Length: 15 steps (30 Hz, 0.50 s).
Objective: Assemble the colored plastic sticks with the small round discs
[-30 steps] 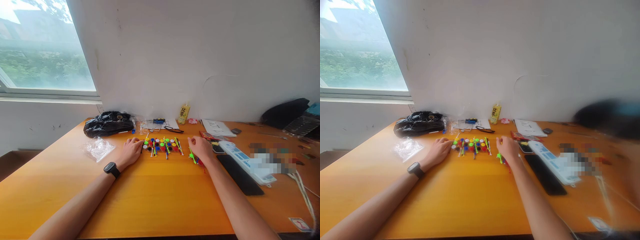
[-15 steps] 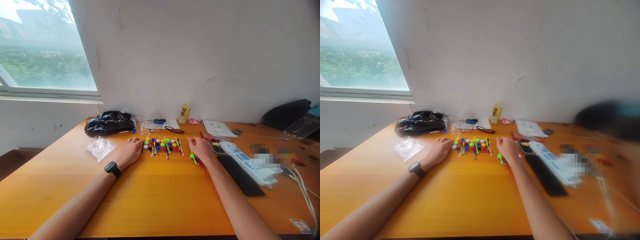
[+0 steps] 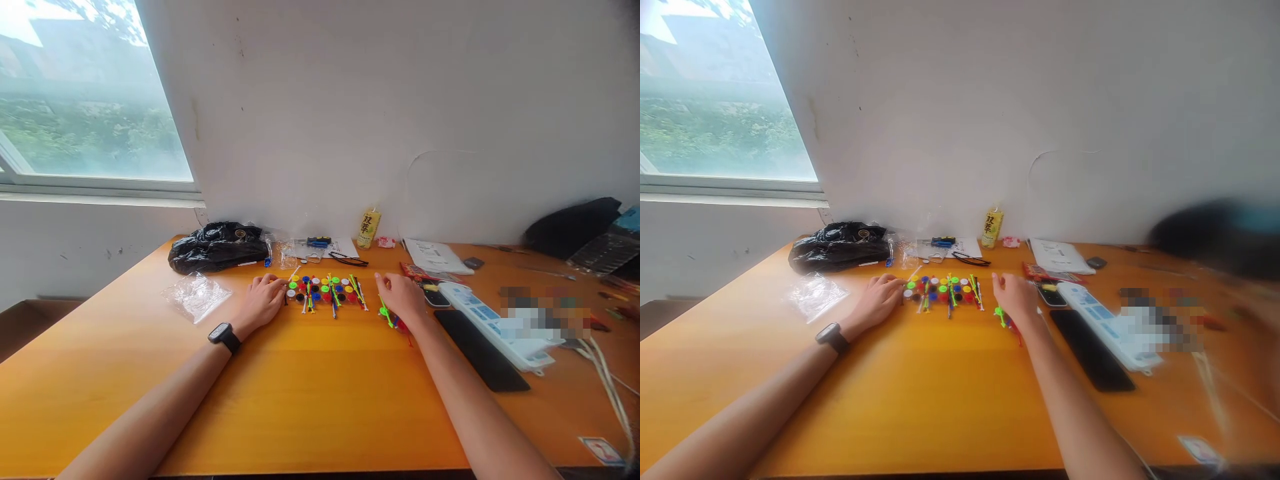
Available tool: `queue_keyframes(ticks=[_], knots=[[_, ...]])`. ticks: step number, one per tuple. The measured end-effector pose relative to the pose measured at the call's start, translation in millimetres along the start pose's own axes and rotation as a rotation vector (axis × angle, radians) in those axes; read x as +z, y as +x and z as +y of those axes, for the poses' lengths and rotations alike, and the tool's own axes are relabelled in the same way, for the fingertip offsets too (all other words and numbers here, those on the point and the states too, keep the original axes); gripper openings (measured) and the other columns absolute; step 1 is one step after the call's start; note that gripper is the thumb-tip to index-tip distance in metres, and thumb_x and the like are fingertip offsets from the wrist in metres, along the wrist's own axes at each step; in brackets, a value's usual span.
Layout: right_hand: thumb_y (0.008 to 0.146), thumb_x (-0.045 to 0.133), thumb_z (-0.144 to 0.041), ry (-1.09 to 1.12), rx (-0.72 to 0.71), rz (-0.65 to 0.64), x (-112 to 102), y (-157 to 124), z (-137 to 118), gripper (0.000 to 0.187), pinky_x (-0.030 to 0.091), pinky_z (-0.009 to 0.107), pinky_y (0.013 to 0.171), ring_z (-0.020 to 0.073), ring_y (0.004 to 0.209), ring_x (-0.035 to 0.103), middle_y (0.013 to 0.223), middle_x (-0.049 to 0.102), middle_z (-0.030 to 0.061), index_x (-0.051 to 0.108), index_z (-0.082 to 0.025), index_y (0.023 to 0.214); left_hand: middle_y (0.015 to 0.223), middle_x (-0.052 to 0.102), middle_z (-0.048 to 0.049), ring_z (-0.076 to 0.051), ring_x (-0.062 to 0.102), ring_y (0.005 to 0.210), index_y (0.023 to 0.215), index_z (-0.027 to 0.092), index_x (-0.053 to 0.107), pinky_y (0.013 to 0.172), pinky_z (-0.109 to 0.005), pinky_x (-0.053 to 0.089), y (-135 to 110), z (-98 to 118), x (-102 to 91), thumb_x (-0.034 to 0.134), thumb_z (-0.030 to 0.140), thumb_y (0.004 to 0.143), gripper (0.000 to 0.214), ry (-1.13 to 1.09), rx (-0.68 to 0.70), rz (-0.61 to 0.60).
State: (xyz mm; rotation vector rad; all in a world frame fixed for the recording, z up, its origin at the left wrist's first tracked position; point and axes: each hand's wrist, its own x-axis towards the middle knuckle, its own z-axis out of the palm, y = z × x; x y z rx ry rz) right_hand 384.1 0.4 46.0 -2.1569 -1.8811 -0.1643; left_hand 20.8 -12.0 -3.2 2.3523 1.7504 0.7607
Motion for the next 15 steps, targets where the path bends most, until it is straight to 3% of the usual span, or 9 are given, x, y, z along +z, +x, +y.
queue_keyframes(ticks=[7,12,15], knots=[[0.108,0.041,-0.051,0.002,-0.002,-0.003,0.2,-0.1,0.2,0.051,0.041,0.031,0.071,0.0283,0.084,0.073,0.084,0.076,0.0125,0.074,-0.019,0.086,0.101,0.071,-0.009,-0.03,0.058,0.094,0.089,0.024,0.068,0.084,-0.041,0.042,-0.5,-0.7,-4.0,0.058,0.039,0.096,0.019,0.106,-0.116,0.132],[0.108,0.04,-0.052,-0.016,-0.015,0.016,2.7,1.0,1.5,0.051,0.04,0.031,0.069,0.0284,0.082,0.073,0.083,0.076,0.0122,0.073,-0.02,0.085,0.109,0.072,-0.0101,-0.031,0.059,0.097,0.108,0.026,0.073,0.085,-0.041,0.043,0.8,-4.9,-3.1,0.057,0.044,0.098,0.026,0.107,-0.116,0.151],[0.108,0.04,-0.052,-0.016,-0.023,0.021,3.0,1.1,1.6,0.052,0.039,0.032,0.068,0.0287,0.081,0.073,0.081,0.076,0.0118,0.073,-0.02,0.083,0.106,0.072,-0.0096,-0.03,0.06,0.095,0.102,0.027,0.077,0.083,-0.041,0.043,1.4,-6.5,-3.1,0.055,0.041,0.099,0.026,0.096,-0.098,0.123]])
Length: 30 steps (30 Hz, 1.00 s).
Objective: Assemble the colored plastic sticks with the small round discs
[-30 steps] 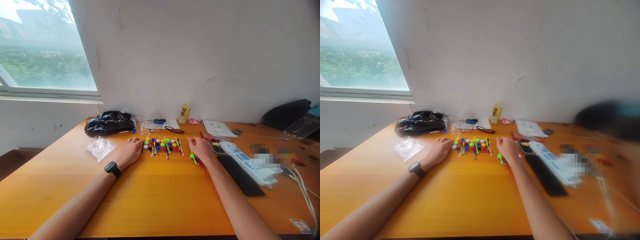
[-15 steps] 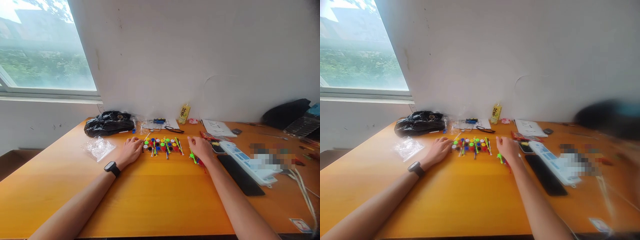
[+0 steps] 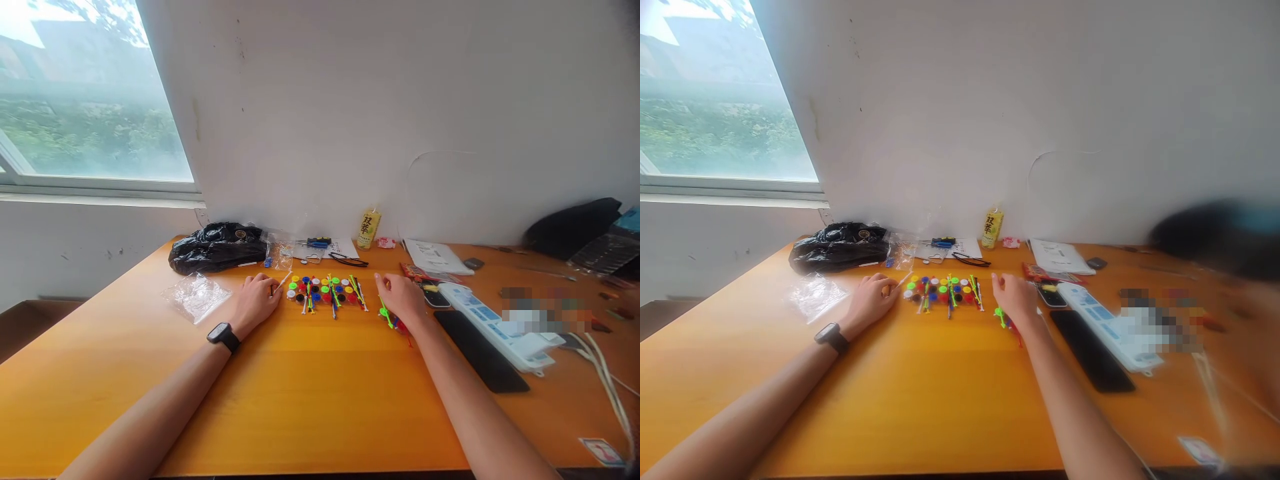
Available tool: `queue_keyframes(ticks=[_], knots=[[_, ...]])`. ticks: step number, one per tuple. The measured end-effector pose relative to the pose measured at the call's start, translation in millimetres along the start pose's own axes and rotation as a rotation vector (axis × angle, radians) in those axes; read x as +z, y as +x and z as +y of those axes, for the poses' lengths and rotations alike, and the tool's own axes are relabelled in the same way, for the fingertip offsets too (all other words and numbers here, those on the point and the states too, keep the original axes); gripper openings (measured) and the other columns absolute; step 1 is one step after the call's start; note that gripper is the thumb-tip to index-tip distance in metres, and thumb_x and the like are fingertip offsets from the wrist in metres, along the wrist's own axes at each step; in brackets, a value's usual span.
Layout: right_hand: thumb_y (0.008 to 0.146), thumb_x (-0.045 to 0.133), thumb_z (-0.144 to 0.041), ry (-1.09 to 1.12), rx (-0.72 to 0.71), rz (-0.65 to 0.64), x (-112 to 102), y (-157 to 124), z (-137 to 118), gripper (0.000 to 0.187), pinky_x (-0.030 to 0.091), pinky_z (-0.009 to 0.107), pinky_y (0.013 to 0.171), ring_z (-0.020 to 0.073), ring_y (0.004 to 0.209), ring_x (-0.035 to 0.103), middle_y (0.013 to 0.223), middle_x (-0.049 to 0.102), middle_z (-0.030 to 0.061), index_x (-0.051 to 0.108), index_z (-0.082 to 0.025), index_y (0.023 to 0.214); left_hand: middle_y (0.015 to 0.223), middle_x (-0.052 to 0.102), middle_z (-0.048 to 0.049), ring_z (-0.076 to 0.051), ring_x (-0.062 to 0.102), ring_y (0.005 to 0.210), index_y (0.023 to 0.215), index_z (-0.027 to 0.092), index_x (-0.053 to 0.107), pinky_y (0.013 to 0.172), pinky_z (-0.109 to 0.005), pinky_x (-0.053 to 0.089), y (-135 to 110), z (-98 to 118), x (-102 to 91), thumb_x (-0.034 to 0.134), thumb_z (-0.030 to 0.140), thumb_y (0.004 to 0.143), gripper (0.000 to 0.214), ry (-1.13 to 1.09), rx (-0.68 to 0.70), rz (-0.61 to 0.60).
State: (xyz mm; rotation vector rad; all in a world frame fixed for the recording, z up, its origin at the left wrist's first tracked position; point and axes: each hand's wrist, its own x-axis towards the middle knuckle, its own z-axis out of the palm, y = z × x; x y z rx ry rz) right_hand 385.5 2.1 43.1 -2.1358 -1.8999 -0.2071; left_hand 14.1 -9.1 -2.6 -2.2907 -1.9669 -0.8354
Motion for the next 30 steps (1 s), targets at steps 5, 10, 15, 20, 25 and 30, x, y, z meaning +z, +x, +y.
queue_keyframes(ticks=[5,10,15,20,25,30], knots=[[0.108,0.04,-0.053,-0.002,0.005,0.002,-0.8,-0.4,-1.0,0.053,0.04,0.031,0.07,0.0284,0.083,0.073,0.083,0.076,0.0129,0.074,-0.019,0.085,0.098,0.073,-0.0095,-0.031,0.062,0.091,0.084,0.024,0.073,0.082,-0.042,0.045,3.0,-4.4,0.0,0.056,0.036,0.097,0.024,0.005,-0.051,0.025],[0.108,0.04,-0.052,0.006,0.005,-0.001,-2.6,-1.2,-1.7,0.052,0.04,0.031,0.069,0.0287,0.083,0.073,0.082,0.076,0.012,0.072,-0.02,0.083,0.098,0.072,-0.0096,-0.029,0.065,0.093,0.087,0.023,0.061,0.08,-0.039,0.047,6.0,-10.7,4.0,0.051,0.031,0.098,0.017,-0.084,-0.097,0.058],[0.108,0.04,-0.052,0.006,0.002,-0.002,-2.9,-1.1,-1.7,0.053,0.04,0.032,0.07,0.0286,0.082,0.073,0.082,0.076,0.0129,0.073,-0.02,0.083,0.093,0.071,-0.0071,-0.025,0.067,0.088,0.091,0.024,0.053,0.074,-0.035,0.046,7.3,-16.2,8.6,0.045,0.029,0.1,0.014,-0.217,-0.138,0.06],[0.107,0.04,-0.052,-0.012,-0.001,0.005,-1.4,-1.0,-1.1,0.052,0.039,0.033,0.07,0.0283,0.083,0.074,0.084,0.077,0.0129,0.073,-0.02,0.084,0.075,0.066,-0.0007,-0.021,0.062,0.069,0.094,0.025,0.052,0.065,-0.031,0.041,8.9,-18.6,9.4,0.045,0.034,0.101,0.013,-0.303,-0.202,0.075],[0.108,0.04,-0.051,-0.014,-0.022,0.014,-0.7,-1.2,-1.7,0.051,0.038,0.033,0.073,0.0277,0.083,0.073,0.083,0.078,0.0127,0.073,-0.019,0.084,0.065,0.06,0.0029,-0.02,0.058,0.062,0.096,0.025,0.054,0.061,-0.03,0.038,9.5,-15.9,7.1,0.046,0.035,0.1,0.013,-0.346,-0.224,0.065],[0.107,0.044,-0.049,-0.001,-0.035,0.041,0.9,-1.7,-3.5,0.049,0.035,0.033,0.074,0.0264,0.08,0.072,0.079,0.077,0.0107,0.07,-0.019,0.079,0.065,0.059,0.0031,-0.019,0.056,0.063,0.093,0.024,0.058,0.065,-0.03,0.037,9.3,-8.4,2.3,0.05,0.032,0.098,0.012,-0.285,-0.202,0.135]])
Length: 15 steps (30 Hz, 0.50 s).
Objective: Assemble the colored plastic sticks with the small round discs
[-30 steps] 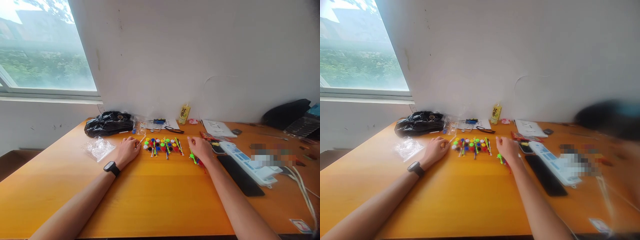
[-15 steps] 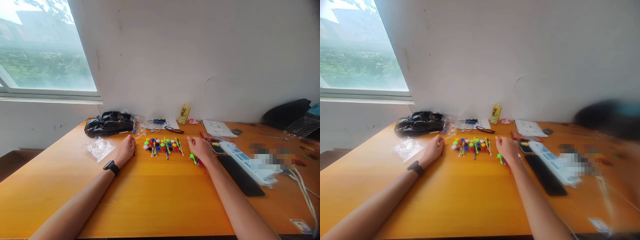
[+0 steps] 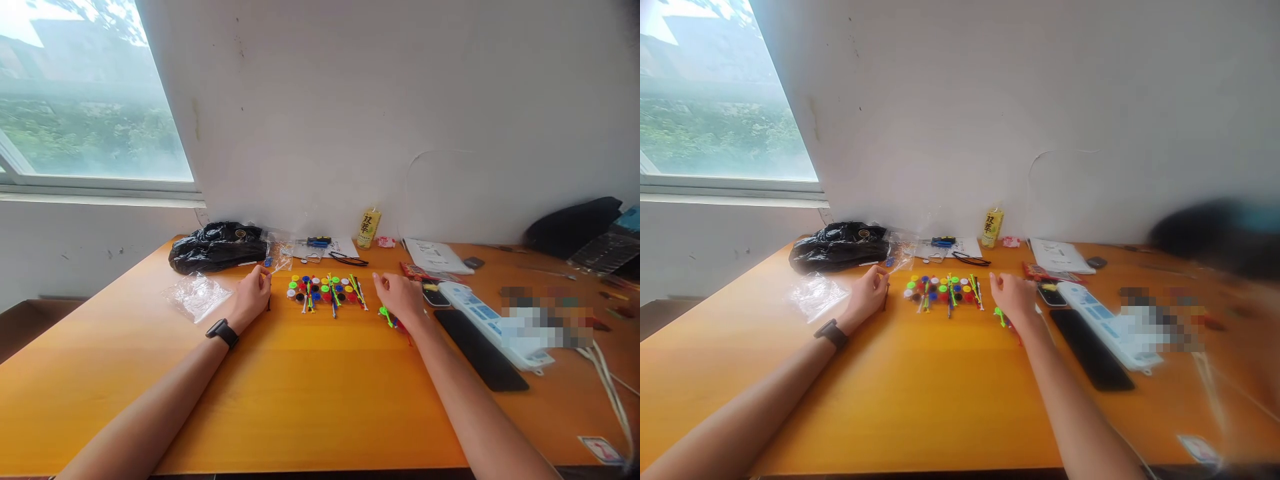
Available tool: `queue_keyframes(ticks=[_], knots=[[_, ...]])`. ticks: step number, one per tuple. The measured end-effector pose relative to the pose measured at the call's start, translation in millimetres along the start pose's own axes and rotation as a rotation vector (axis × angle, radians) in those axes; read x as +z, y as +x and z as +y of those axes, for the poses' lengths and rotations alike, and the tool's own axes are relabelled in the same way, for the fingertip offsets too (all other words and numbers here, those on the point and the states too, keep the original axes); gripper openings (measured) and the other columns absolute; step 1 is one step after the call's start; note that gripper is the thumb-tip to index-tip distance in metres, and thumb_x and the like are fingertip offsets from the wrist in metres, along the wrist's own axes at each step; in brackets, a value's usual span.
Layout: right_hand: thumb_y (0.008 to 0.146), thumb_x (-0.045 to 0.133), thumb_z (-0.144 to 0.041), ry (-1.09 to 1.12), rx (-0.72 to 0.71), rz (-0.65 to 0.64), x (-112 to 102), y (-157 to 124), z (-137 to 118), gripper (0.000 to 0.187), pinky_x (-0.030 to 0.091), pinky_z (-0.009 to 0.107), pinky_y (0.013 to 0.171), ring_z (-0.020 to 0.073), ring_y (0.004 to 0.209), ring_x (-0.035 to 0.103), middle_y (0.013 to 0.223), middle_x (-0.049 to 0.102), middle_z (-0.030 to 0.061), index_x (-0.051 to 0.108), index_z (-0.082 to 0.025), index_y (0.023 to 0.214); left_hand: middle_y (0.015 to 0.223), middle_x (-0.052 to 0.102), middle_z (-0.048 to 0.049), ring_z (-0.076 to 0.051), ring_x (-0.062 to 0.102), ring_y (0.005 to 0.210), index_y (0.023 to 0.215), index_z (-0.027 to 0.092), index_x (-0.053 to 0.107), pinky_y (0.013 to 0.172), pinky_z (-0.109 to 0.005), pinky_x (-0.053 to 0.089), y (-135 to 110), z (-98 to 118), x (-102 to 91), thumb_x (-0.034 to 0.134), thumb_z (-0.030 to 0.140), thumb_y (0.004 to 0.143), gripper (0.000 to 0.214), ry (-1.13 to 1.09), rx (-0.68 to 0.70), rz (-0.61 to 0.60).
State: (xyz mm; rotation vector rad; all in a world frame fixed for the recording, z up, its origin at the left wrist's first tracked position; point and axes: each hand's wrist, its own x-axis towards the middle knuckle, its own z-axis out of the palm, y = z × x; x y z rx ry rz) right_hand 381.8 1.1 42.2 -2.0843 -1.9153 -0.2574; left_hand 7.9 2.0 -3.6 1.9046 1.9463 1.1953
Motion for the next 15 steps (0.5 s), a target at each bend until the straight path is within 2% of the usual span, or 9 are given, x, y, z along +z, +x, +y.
queue_keyframes(ticks=[4,6,8,9,10,12,13,15], knots=[[0.104,0.049,-0.046,0.093,-0.039,0.079,2.6,-3.2,-4.3,0.042,0.031,0.033,0.069,0.0236,0.069,0.067,0.071,0.073,0.0074,0.069,-0.019,0.079,0.062,0.051,0.0044,-0.016,0.051,0.06,0.09,0.023,0.06,0.062,-0.028,0.035,-4.3,11.8,-4.6,0.054,0.037,0.099,0.017,-0.106,0.08,0.061],[0.102,0.052,-0.047,0.218,-0.072,0.145,2.8,-5.9,-9.4,0.038,0.031,0.033,0.066,0.0221,0.065,0.063,0.066,0.069,0.0054,0.069,-0.019,0.083,0.061,0.047,0.0053,-0.015,0.048,0.059,0.092,0.022,0.061,0.06,-0.027,0.033,-10.1,21.3,-7.3,0.056,0.041,0.1,0.021,-0.248,0.128,0.039],[0.1,0.056,-0.052,0.452,-0.117,0.17,1.3,-9.6,-17.1,0.036,0.034,0.032,0.065,0.0209,0.065,0.061,0.067,0.066,0.0038,0.071,-0.02,0.092,0.061,0.043,0.0057,-0.013,0.044,0.057,0.092,0.021,0.062,0.057,-0.026,0.031,-18.6,33.2,-9.0,0.057,0.045,0.1,0.026,-0.387,0.169,-0.028],[0.099,0.058,-0.055,0.615,-0.148,0.131,0.0,-12.1,-21.9,0.037,0.037,0.031,0.065,0.0203,0.066,0.061,0.071,0.066,0.0034,0.071,-0.02,0.1,0.061,0.041,0.0061,-0.012,0.042,0.056,0.092,0.02,0.062,0.055,-0.025,0.03,-23.7,39.6,-9.3,0.058,0.047,0.1,0.028,-0.448,0.177,-0.083],[0.097,0.061,-0.058,0.8,-0.191,0.039,-1.6,-15.0,-27.2,0.04,0.04,0.031,0.065,0.0195,0.068,0.061,0.078,0.067,0.0033,0.069,-0.021,0.11,0.06,0.04,0.0065,-0.012,0.04,0.054,0.091,0.02,0.061,0.054,-0.025,0.029,-28.9,46.0,-9.2,0.06,0.049,0.099,0.03,-0.509,0.169,-0.145],[0.095,0.065,-0.059,1.146,-0.282,-0.245,-4.6,-22.4,-38.6,0.049,0.046,0.03,0.065,0.0174,0.071,0.062,0.092,0.068,0.0035,0.063,-0.024,0.129,0.059,0.043,0.0068,-0.01,0.04,0.051,0.091,0.02,0.06,0.051,-0.024,0.028,-39.0,58.3,-8.6,0.062,0.053,0.098,0.034,-0.628,0.107,-0.287],[0.095,0.067,-0.058,1.269,-0.318,-0.379,-5.6,-26.7,-44.4,0.051,0.047,0.029,0.065,0.0161,0.071,0.062,0.096,0.068,0.0032,0.061,-0.026,0.134,0.059,0.045,0.0067,-0.01,0.04,0.05,0.091,0.02,0.059,0.049,-0.023,0.028,-43.5,63.8,-8.3,0.063,0.054,0.097,0.035,-0.674,0.079,-0.361],[0.093,0.071,-0.055,1.402,-0.347,-0.52,-6.2,-35.1,-55.0,0.047,0.049,0.029,0.065,0.0139,0.069,0.061,0.095,0.067,0.0022,0.065,-0.026,0.13,0.062,0.049,0.0056,-0.01,0.042,0.051,0.091,0.019,0.059,0.05,-0.023,0.03,-50.8,73.2,-8.5,0.064,0.056,0.096,0.038,-0.715,0.059,-0.458]])
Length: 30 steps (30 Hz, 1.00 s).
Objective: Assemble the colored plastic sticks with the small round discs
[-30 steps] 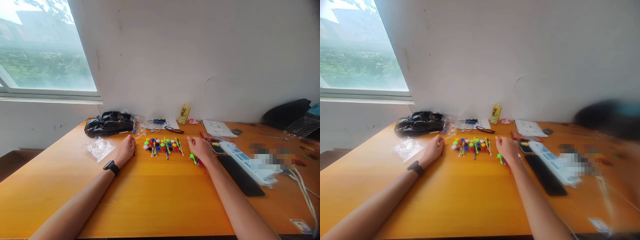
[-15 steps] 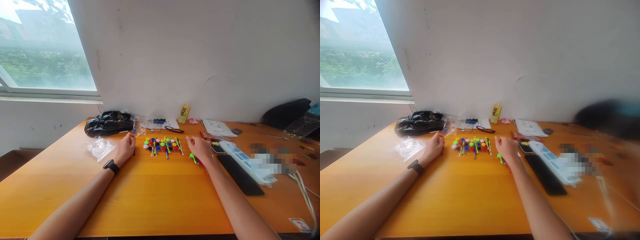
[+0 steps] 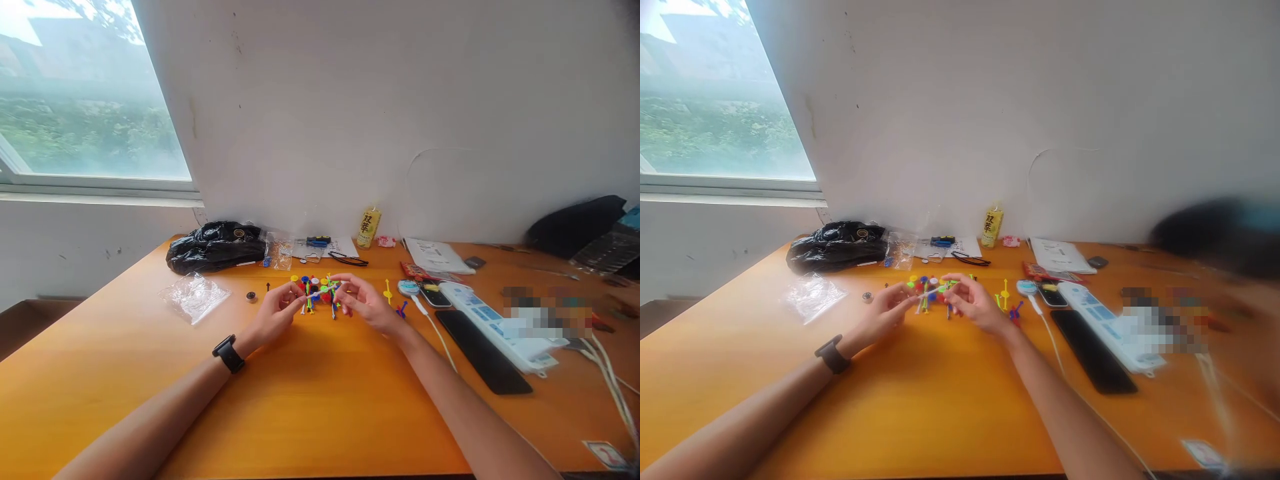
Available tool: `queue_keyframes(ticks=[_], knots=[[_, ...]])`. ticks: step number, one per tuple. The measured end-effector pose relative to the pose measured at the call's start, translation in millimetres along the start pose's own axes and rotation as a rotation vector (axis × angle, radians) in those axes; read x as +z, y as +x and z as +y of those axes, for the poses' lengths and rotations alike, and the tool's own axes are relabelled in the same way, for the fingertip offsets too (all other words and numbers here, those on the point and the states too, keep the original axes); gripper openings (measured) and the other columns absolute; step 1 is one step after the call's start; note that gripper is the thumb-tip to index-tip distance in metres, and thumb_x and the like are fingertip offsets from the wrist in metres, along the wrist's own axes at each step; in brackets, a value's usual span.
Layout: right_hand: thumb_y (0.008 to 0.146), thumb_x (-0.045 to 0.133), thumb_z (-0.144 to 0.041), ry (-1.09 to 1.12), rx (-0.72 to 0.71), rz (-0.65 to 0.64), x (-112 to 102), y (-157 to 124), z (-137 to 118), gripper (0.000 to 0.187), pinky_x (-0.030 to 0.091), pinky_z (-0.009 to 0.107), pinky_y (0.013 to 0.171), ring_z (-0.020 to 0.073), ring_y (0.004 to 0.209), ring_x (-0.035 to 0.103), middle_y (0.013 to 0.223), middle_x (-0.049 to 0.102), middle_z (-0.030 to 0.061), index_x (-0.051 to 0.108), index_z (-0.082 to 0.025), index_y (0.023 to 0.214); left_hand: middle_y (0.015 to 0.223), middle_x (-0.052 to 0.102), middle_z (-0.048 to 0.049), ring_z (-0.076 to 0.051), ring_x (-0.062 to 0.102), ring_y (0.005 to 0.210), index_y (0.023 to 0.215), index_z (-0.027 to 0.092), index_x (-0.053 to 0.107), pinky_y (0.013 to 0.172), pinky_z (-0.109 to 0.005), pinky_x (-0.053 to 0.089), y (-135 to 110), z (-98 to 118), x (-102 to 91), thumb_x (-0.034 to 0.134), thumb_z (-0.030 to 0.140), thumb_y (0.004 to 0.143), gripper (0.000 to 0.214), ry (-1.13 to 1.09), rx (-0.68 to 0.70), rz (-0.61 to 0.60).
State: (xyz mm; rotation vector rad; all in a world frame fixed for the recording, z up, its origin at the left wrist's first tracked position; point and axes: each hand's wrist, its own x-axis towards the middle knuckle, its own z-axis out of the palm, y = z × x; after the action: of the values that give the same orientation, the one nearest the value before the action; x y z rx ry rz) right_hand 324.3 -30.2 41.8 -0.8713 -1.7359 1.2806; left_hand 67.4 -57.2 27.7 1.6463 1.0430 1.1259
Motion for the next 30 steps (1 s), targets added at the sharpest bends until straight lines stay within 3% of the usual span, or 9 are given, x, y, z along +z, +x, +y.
queue_keyframes(ticks=[5,8,11,14,18,24,27,30], knots=[[0.089,0.078,-0.049,0.024,0.002,0.014,16.3,-0.9,2.7,0.031,0.044,0.026,0.057,0.0112,0.06,0.054,0.076,0.063,0.0004,0.073,-0.019,0.095,0.069,0.056,0.0017,-0.011,0.048,0.059,0.093,0.016,0.066,0.055,-0.023,0.034,-7.4,12.7,9.1,0.066,0.059,0.094,0.043,0.027,-0.034,-0.061],[0.091,0.076,-0.048,0.075,0.0,0.049,14.2,0.9,3.6,0.03,0.045,0.027,0.057,0.0112,0.059,0.056,0.078,0.066,0.0012,0.073,-0.019,0.097,0.058,0.051,0.0032,-0.012,0.043,0.053,0.1,0.015,0.069,0.052,-0.024,0.032,-8.6,15.9,9.3,0.055,0.062,0.099,0.048,-0.003,-0.125,-0.084],[0.091,0.074,-0.047,0.152,0.011,0.108,10.6,2.5,2.9,0.029,0.049,0.028,0.061,0.0124,0.062,0.061,0.083,0.07,0.0028,0.073,-0.019,0.098,0.052,0.042,0.0037,-0.012,0.039,0.053,0.091,0.015,0.071,0.054,-0.025,0.031,-6.8,14.6,7.5,0.045,0.056,0.103,0.05,-0.035,-0.116,-0.084],[0.09,0.074,-0.045,0.223,0.038,0.185,8.8,2.6,0.4,0.028,0.049,0.028,0.063,0.0127,0.064,0.063,0.088,0.073,0.0032,0.071,-0.02,0.104,0.059,0.034,0.0052,-0.011,0.031,0.054,0.092,0.016,0.068,0.053,-0.025,0.026,-3.9,11.8,5.5,0.044,0.044,0.1,0.038,-0.15,-0.113,-0.114],[0.088,0.078,-0.044,0.278,0.066,0.295,7.5,1.6,-2.3,0.034,0.047,0.027,0.06,0.0112,0.06,0.06,0.097,0.077,0.0019,0.064,-0.025,0.112,0.073,0.034,0.0057,-0.01,0.02,0.053,0.105,0.021,0.059,0.051,-0.025,0.017,-3.0,14.5,4.4,0.045,0.03,0.09,0.022,-0.312,-0.196,-0.145],[0.083,0.082,-0.045,0.291,0.071,0.337,5.9,3.1,3.6,0.032,0.044,0.026,0.058,0.0099,0.06,0.056,0.098,0.075,0.0031,0.068,-0.022,0.1,0.083,0.046,0.0025,-0.013,0.038,0.07,0.099,0.021,0.055,0.064,-0.025,0.033,-6.0,21.1,3.3,0.051,0.019,0.084,0.016,-0.215,-0.096,-0.141],[0.079,0.086,-0.042,0.315,0.072,0.345,6.5,4.4,5.4,0.031,0.042,0.025,0.056,0.0095,0.061,0.053,0.089,0.071,0.0014,0.072,-0.02,0.096,0.092,0.055,-0.0007,-0.014,0.05,0.082,0.096,0.02,0.058,0.075,-0.027,0.042,-5.2,13.4,3.5,0.058,0.02,0.087,0.009,-0.163,-0.024,-0.16],[0.076,0.087,-0.038,0.366,0.094,0.322,6.5,4.4,5.3,0.027,0.041,0.024,0.056,0.0094,0.062,0.053,0.082,0.068,0.0009,0.076,-0.019,0.093,0.103,0.064,-0.0057,-0.018,0.059,0.093,0.102,0.018,0.062,0.087,-0.032,0.047,-3.8,2.8,5.1,0.069,0.021,0.085,0.019,-0.136,0.027,-0.175]])
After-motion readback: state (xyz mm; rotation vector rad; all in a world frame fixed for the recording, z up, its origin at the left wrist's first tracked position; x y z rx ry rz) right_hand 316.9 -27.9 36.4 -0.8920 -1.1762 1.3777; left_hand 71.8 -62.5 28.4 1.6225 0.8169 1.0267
